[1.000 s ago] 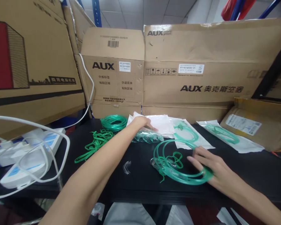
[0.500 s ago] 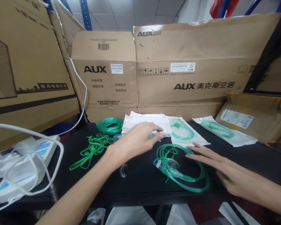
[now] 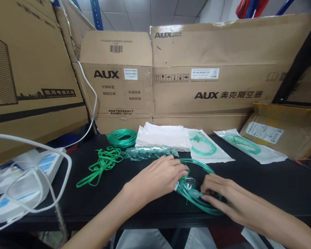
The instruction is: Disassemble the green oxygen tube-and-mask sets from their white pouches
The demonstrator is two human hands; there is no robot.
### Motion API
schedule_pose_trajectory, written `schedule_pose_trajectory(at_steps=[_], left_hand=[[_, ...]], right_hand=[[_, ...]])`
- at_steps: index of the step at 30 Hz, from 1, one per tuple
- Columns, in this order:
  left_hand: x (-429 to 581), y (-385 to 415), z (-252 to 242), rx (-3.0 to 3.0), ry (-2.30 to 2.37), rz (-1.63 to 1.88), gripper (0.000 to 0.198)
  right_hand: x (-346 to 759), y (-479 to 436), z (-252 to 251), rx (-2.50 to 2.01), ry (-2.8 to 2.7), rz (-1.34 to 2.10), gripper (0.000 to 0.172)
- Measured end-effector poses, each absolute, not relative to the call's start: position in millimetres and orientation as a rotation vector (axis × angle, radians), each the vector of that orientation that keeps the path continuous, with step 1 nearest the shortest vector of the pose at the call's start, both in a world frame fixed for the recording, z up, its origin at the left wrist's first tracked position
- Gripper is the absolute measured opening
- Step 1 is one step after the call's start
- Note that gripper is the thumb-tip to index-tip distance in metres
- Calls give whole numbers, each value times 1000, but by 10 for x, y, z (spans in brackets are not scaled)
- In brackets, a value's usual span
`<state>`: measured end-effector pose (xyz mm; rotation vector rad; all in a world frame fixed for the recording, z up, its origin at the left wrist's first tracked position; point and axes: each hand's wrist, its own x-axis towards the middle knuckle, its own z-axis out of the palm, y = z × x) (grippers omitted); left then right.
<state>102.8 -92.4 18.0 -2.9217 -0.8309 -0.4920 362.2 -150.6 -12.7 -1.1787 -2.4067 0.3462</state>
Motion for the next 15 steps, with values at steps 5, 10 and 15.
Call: schedule_pose_trajectory(at_steps=[5, 10, 15], left_hand=[[884, -988, 97, -2877, -960, -534, 39], [794, -1077, 98, -2983, -1250, -708, 43], [865, -1093, 198, -3064, -1674, -1037, 57]], right_hand=[[3677, -1548, -215, -1270, -2259, 303, 18], [3641, -1553, -189, -1385, -2195, 418, 23], [3628, -1571, -197, -1396, -2138, 524, 25]])
